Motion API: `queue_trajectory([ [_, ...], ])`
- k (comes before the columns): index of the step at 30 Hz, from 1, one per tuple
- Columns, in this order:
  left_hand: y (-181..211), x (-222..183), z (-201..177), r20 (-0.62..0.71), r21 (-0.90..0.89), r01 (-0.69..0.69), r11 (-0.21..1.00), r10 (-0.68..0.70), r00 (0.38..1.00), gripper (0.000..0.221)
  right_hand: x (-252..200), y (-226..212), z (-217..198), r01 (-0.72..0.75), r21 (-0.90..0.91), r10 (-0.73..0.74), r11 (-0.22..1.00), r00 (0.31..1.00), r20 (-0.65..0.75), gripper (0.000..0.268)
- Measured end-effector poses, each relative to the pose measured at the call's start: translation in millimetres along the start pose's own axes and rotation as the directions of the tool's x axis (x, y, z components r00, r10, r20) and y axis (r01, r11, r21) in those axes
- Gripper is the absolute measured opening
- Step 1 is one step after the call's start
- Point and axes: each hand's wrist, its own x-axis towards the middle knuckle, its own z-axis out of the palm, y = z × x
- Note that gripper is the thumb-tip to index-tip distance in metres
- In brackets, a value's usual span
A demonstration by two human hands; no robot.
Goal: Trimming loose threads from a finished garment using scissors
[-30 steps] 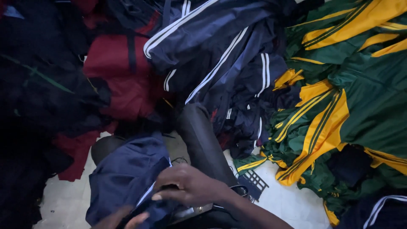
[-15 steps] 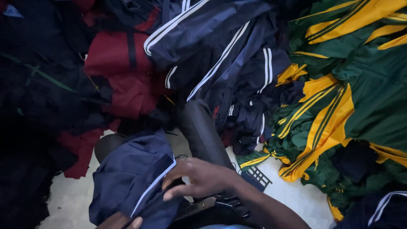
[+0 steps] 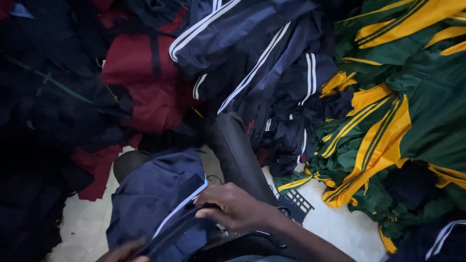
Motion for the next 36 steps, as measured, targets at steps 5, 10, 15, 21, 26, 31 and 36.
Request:
queue_trajectory([
  [5,187,-50,-28,-0.609,-0.088,-0.085,0.993,0.013,0.793,0.024,8,-4,24,-0.021,0.025,0.019,0.999,0.996,0.09,0.028],
  [10,174,-49,-41,-0.429,-0.159,0.075,0.984,-0.137,0.893,0.035,10,-8,6,-0.115,0.049,0.106,0.992,0.98,0.166,0.033],
  [15,214,-50,-51,-0.785,-0.063,-0.442,0.895,0.23,0.576,0.014,8,-7,16,-0.099,0.093,0.088,0.991,0.989,0.116,0.034],
  [21,203,-79,-67,-0.634,-0.208,-0.227,0.951,0.046,0.772,0.026,2,5,-11,-0.131,0.016,0.123,0.991,0.964,0.235,0.041],
  [26,245,-81,-77,-0.564,-0.439,-0.303,0.846,0.003,0.826,0.034,13,-8,12,-0.116,0.075,0.103,0.99,0.981,0.165,0.031],
  [31,239,-79,-87,-0.54,-0.405,-0.424,0.81,0.163,0.826,0.036,10,-1,5,-0.268,0.114,0.237,0.957,0.944,0.23,0.026],
  [36,231,-82,-98,-0.372,-0.501,-0.28,0.819,0.088,0.924,0.035,8,5,3,-0.375,0.155,0.335,0.914,0.912,0.236,0.029],
])
